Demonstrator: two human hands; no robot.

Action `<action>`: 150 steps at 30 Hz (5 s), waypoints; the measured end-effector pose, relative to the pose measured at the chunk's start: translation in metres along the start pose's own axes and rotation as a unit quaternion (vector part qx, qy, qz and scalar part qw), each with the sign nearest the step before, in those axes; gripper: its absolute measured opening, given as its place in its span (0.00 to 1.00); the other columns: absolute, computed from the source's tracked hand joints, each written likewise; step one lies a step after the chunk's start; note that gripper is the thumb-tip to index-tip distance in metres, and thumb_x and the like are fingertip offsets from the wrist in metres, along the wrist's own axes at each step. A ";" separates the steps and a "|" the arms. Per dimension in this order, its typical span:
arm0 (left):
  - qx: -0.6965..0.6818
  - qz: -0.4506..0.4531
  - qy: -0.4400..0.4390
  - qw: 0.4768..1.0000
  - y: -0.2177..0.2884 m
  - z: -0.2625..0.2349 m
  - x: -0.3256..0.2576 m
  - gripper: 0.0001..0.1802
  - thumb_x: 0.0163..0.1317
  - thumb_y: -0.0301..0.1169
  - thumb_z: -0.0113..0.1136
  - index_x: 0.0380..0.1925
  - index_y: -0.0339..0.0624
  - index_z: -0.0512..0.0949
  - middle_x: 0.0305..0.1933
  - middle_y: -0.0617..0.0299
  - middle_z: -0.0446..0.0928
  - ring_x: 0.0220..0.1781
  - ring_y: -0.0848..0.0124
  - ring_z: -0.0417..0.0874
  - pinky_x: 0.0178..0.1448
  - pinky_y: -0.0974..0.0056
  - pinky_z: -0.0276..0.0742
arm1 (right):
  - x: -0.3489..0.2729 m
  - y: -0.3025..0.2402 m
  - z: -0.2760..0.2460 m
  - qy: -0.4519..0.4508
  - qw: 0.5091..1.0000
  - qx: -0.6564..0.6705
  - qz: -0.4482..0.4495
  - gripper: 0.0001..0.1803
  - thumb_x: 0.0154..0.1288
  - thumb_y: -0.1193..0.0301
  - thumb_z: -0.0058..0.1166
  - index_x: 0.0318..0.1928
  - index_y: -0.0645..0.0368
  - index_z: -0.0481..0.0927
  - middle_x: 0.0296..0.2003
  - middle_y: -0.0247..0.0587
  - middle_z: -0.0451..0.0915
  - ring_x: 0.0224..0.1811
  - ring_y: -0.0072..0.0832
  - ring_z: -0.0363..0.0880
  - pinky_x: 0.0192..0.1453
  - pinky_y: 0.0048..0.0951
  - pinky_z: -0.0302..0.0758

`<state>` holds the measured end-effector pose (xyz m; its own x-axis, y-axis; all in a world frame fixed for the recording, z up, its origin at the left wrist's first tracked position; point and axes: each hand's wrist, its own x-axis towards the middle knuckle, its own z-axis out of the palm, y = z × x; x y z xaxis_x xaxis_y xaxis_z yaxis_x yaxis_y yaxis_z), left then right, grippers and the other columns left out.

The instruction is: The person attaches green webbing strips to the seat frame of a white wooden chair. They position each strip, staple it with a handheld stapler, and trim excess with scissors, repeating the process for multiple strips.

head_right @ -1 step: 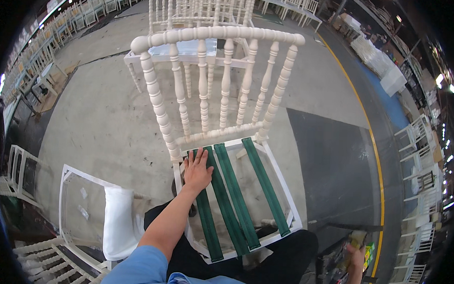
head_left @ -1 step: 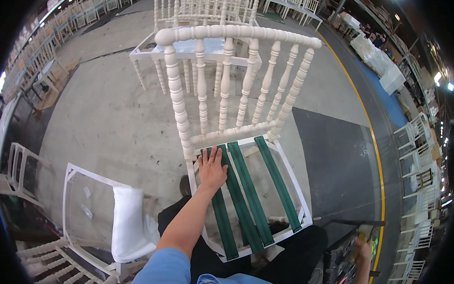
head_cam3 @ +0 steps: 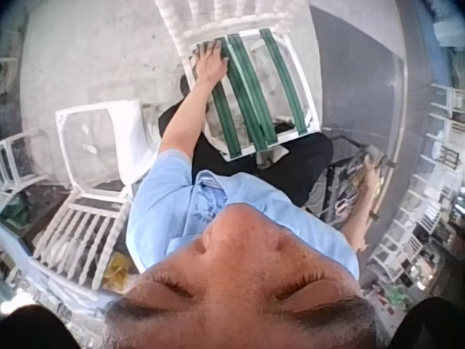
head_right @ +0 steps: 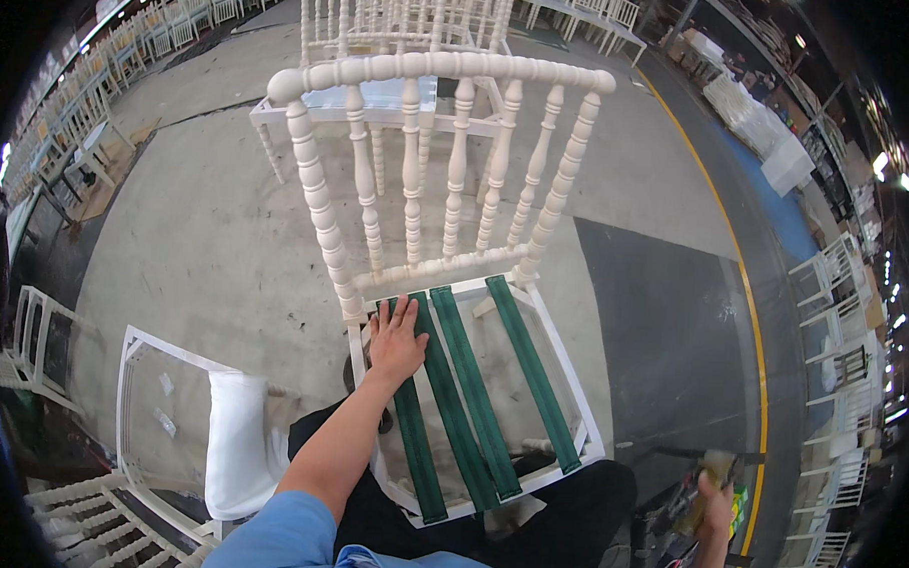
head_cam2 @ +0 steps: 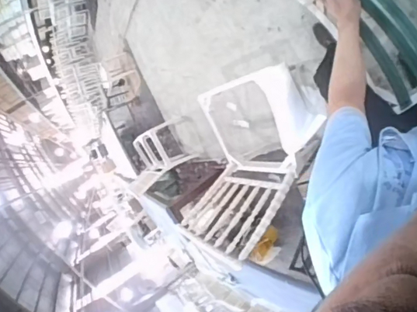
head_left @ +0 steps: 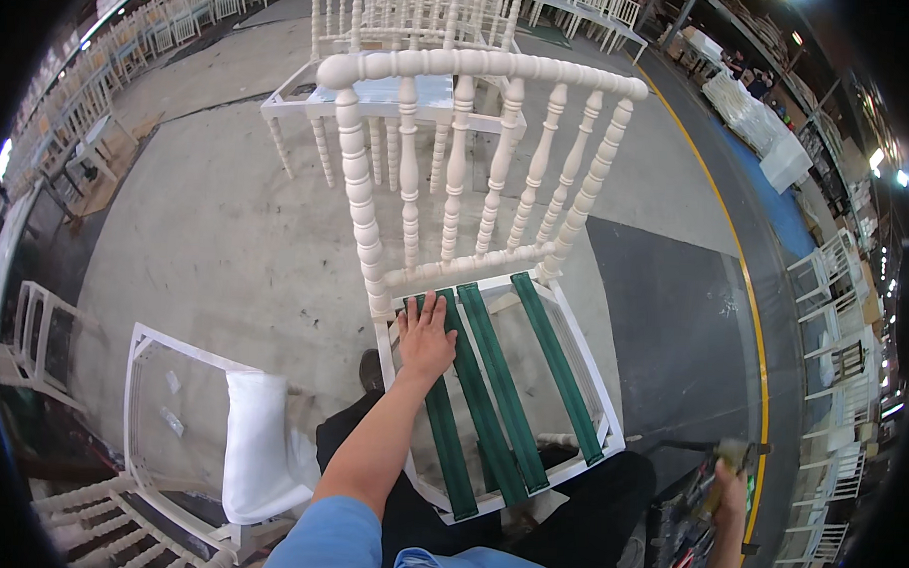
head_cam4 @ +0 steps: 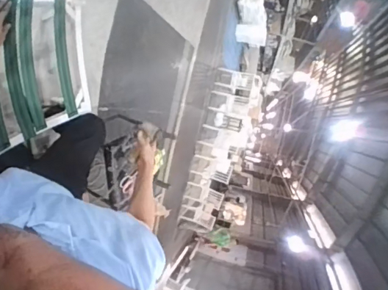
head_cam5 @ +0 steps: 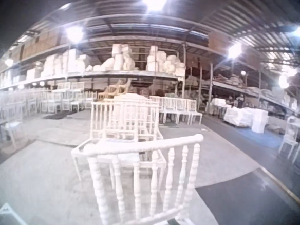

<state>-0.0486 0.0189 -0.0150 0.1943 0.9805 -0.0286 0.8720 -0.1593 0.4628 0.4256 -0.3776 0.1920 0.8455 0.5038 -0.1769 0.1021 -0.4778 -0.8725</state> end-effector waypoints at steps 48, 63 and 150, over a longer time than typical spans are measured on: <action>-0.025 0.006 0.011 1.000 -0.023 0.005 0.009 0.41 0.68 0.39 0.67 0.80 0.46 0.66 0.88 0.49 0.52 0.89 0.49 0.50 0.89 0.45 0.47 | -0.050 -0.106 0.555 -0.430 0.898 -0.061 -0.069 0.19 0.72 0.57 0.71 0.41 0.63 0.84 0.23 0.32 0.81 0.17 0.20 0.77 0.20 0.25 0.73; 0.004 0.006 -0.010 1.000 -0.027 0.007 0.010 0.39 0.68 0.40 0.65 0.78 0.47 0.68 0.89 0.49 0.49 0.90 0.50 0.48 0.90 0.47 0.45 | -0.055 -0.108 0.560 -0.452 0.885 -0.073 -0.084 0.19 0.72 0.59 0.71 0.39 0.64 0.83 0.22 0.34 0.80 0.16 0.21 0.77 0.18 0.26 0.71; -0.719 -0.138 -0.376 0.568 0.206 -0.067 -0.287 0.37 0.73 0.29 0.59 0.79 0.72 0.63 0.66 0.59 0.77 0.67 0.57 0.77 0.72 0.47 0.73 | -0.051 0.243 -0.204 0.373 0.906 0.024 0.198 0.13 0.63 0.68 0.68 0.46 0.60 0.89 0.37 0.42 0.90 0.36 0.30 0.88 0.44 0.35 0.84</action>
<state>0.0451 -0.2880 0.1483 0.7474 0.5336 -0.3957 -0.2483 0.7769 0.5787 0.5138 -0.6662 0.0823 0.9317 -0.3354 -0.1397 -0.2951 -0.4743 -0.8294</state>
